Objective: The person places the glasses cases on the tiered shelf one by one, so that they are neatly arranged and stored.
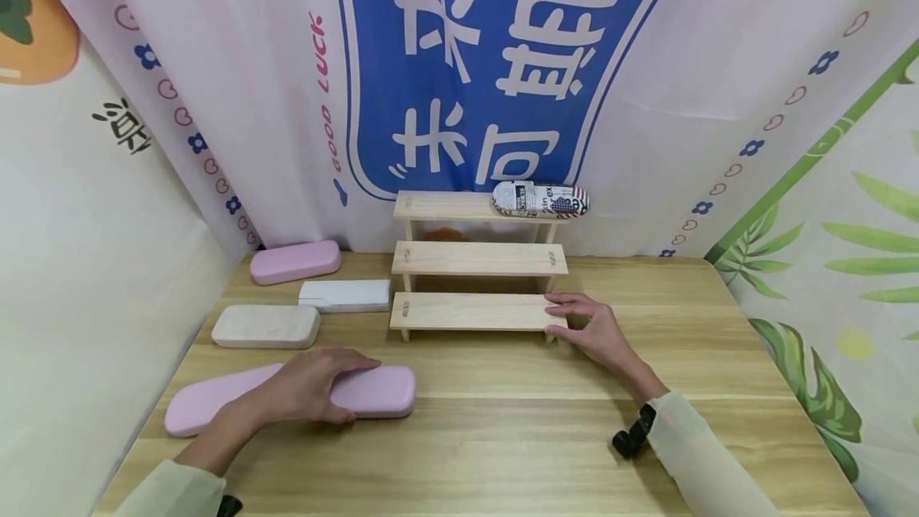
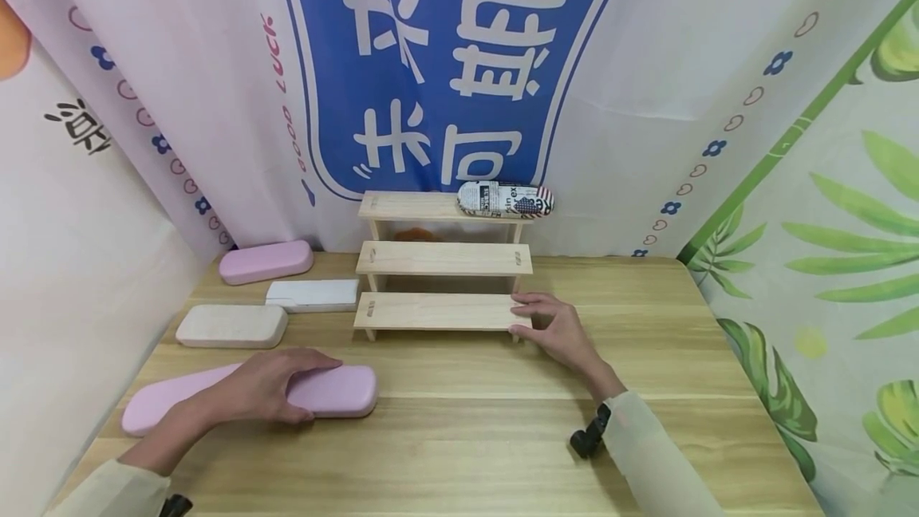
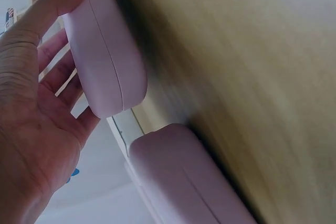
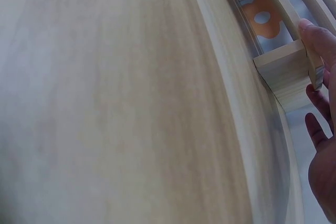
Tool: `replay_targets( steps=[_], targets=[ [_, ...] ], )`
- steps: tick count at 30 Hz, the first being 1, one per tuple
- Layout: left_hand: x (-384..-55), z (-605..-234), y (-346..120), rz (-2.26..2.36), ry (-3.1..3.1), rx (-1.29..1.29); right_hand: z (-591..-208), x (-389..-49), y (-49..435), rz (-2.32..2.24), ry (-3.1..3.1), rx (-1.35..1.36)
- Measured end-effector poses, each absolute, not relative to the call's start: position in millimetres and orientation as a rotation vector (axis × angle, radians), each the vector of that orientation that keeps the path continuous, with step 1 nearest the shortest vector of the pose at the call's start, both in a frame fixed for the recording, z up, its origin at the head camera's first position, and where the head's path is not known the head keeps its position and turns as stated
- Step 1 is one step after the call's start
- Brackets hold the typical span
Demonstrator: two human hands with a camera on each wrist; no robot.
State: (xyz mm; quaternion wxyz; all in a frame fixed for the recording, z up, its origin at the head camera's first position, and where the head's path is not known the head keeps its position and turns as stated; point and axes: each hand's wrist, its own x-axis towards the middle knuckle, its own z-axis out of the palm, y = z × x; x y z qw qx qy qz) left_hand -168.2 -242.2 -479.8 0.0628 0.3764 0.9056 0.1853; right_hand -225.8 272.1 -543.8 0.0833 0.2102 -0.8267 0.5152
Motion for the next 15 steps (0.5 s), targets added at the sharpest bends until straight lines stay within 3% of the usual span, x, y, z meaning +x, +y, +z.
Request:
replay_targets(
  steps=[15],
  targets=[
    [-182.1,-455.1,-236.4,0.555,2.783,1.038,-542.1,-223.2,267.5,1.527,-2.455,0.623]
  ],
)
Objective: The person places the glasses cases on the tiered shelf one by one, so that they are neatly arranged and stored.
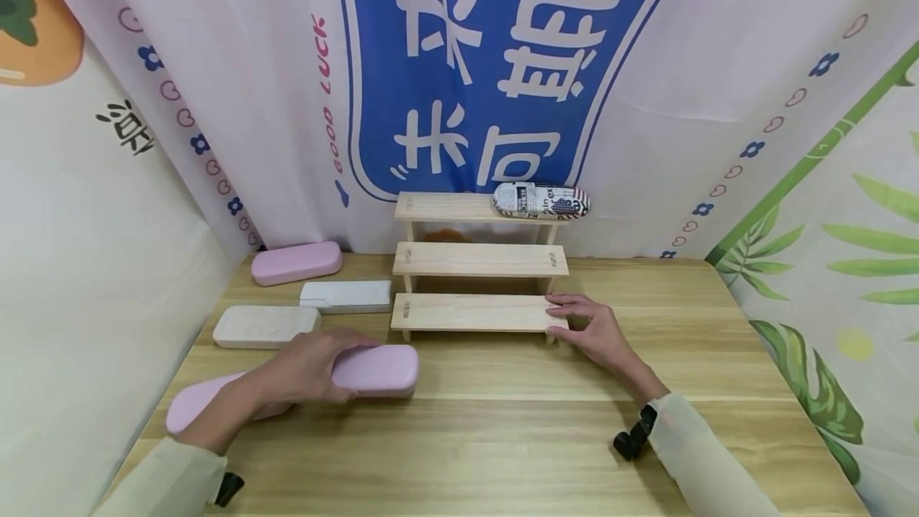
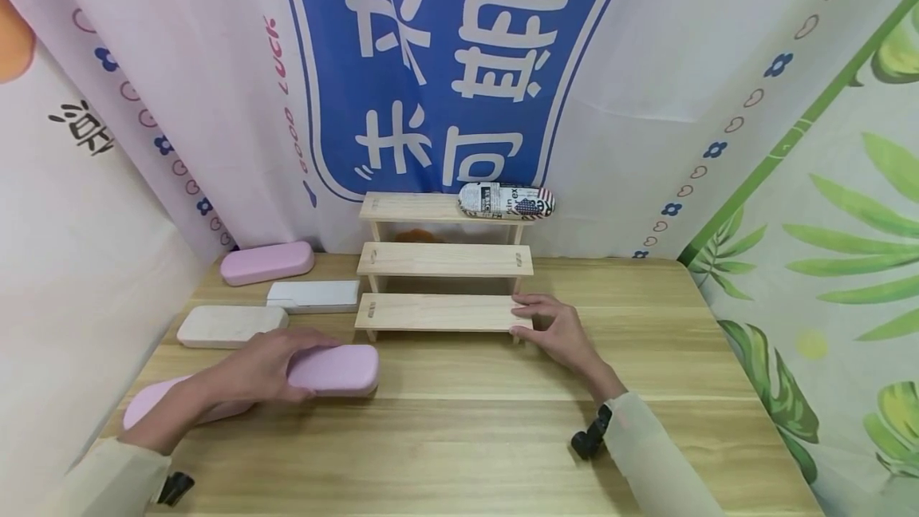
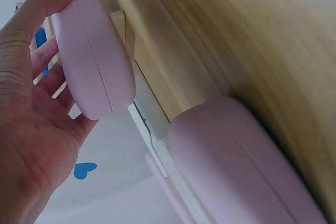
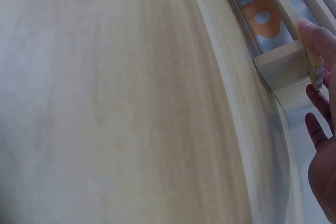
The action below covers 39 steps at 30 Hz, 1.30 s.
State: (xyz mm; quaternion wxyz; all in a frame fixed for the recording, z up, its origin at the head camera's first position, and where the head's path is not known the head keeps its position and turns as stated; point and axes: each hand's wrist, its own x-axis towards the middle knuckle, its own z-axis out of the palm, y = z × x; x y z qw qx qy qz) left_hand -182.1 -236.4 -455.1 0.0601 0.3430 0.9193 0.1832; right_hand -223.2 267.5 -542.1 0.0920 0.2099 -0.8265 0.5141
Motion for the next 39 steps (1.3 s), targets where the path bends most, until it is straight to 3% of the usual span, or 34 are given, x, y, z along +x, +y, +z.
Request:
replay_targets(
  steps=[15,39],
  targets=[
    [-194.4,-429.4,-224.1,0.616,2.897,1.031,-542.2,-224.6,270.1,1.533,-2.458,0.627],
    [-243.6,-384.8,-197.8,0.815,2.862,1.146,-540.0,-224.4,271.1,1.548,-2.481,0.614]
  ],
)
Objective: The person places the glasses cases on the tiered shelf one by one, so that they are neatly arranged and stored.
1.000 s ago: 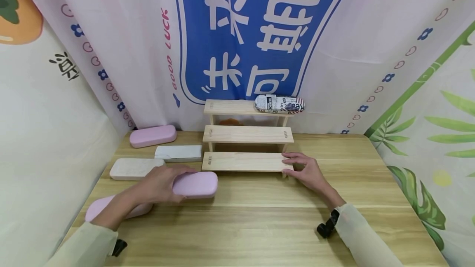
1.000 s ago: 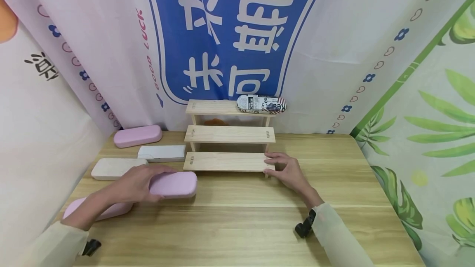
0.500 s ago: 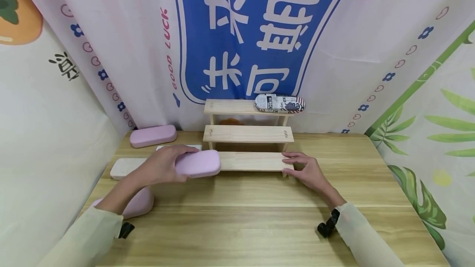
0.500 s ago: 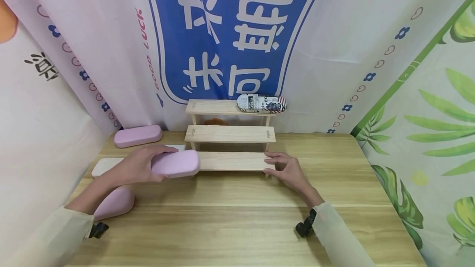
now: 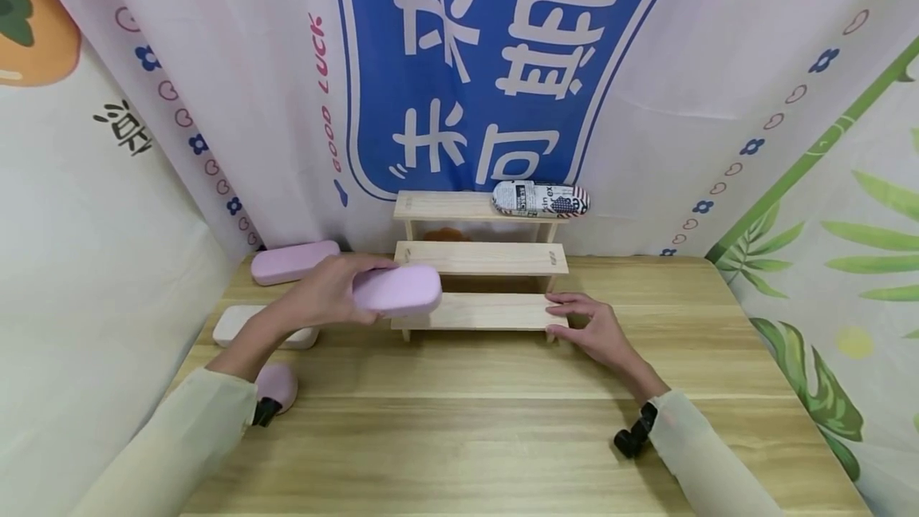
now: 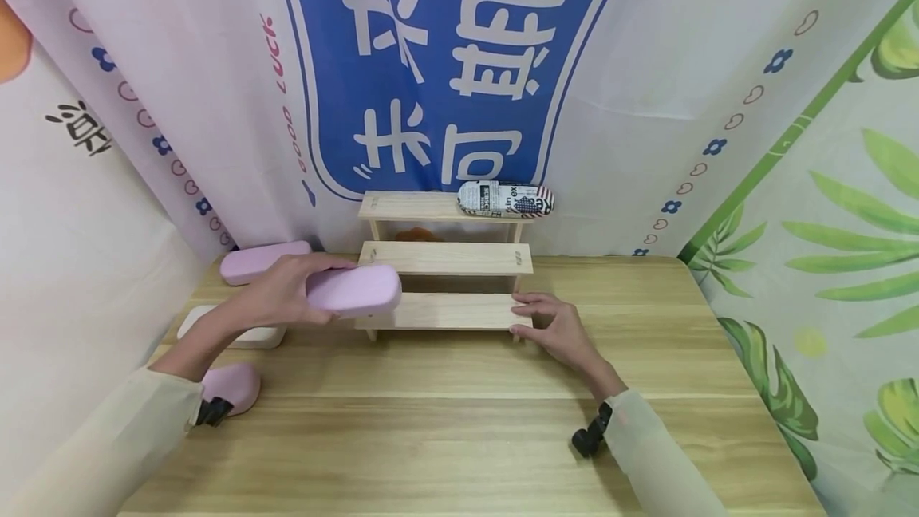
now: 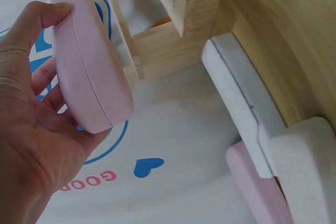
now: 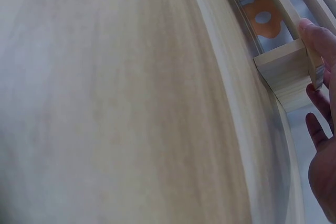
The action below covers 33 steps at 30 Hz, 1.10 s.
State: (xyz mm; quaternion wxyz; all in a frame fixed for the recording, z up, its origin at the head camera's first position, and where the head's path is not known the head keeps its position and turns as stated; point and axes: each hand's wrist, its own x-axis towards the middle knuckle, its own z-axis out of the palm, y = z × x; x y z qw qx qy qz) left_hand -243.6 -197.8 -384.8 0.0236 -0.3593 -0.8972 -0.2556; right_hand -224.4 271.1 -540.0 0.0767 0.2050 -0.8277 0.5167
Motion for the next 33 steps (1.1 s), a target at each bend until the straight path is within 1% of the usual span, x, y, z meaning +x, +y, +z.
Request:
replay_targets(
  steps=[10,19,33],
  targets=[
    [-257.0,-373.4,-180.3,-0.777,-2.748,-1.122,-541.4,-223.8,269.4,1.546,-2.490,0.585],
    [-270.0,-361.5,-165.8,-0.769,-2.778,-1.064,-542.9,-223.9,270.1,1.529,-2.470,0.623],
    [-295.0,-344.4,-148.5,-0.768,-2.746,-1.080,-543.5,-223.2,270.4,1.536,-2.468,0.636]
  ],
)
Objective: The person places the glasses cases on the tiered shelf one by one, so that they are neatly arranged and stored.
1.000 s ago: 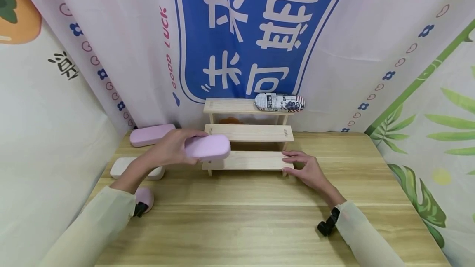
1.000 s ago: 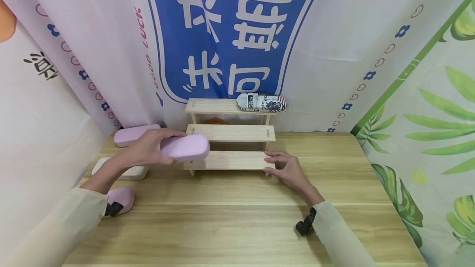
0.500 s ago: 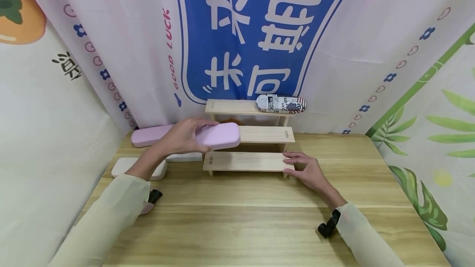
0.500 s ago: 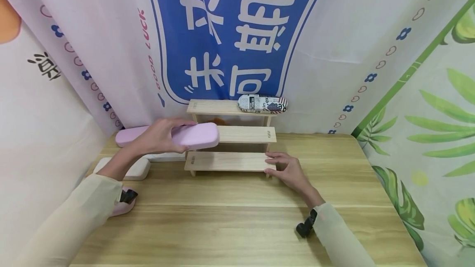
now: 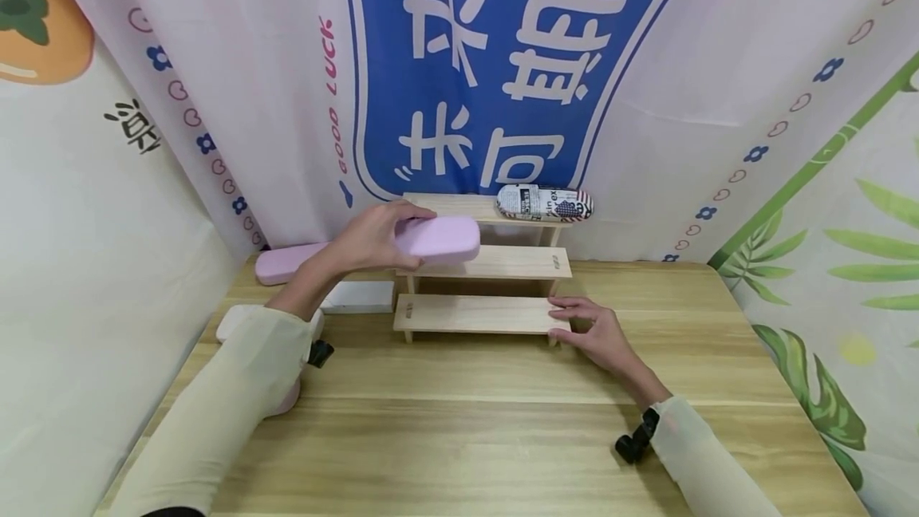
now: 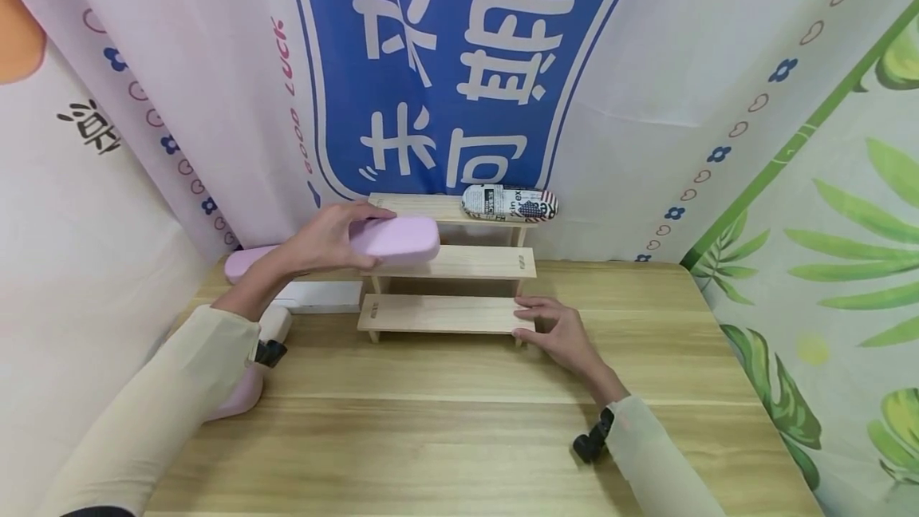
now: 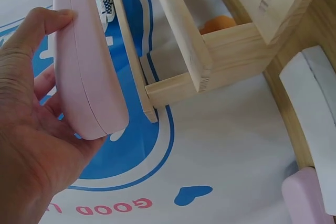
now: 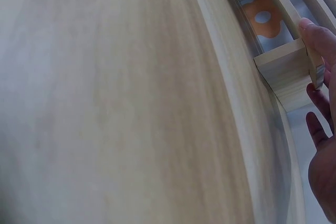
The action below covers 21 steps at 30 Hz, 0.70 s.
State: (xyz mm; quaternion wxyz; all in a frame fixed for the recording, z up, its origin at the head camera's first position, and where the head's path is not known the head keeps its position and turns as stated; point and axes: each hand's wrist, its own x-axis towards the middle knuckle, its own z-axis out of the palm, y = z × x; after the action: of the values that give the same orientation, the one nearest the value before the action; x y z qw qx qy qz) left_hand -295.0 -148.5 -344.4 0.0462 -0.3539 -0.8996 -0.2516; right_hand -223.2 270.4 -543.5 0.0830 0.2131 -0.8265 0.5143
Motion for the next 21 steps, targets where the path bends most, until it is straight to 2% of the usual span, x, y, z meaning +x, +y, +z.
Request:
replay_targets(
  steps=[21],
  targets=[
    [-331.5,-331.7,-133.1,-0.831,-2.835,-0.929,-545.0,-223.8,269.5,1.515,-2.483,0.603]
  ],
)
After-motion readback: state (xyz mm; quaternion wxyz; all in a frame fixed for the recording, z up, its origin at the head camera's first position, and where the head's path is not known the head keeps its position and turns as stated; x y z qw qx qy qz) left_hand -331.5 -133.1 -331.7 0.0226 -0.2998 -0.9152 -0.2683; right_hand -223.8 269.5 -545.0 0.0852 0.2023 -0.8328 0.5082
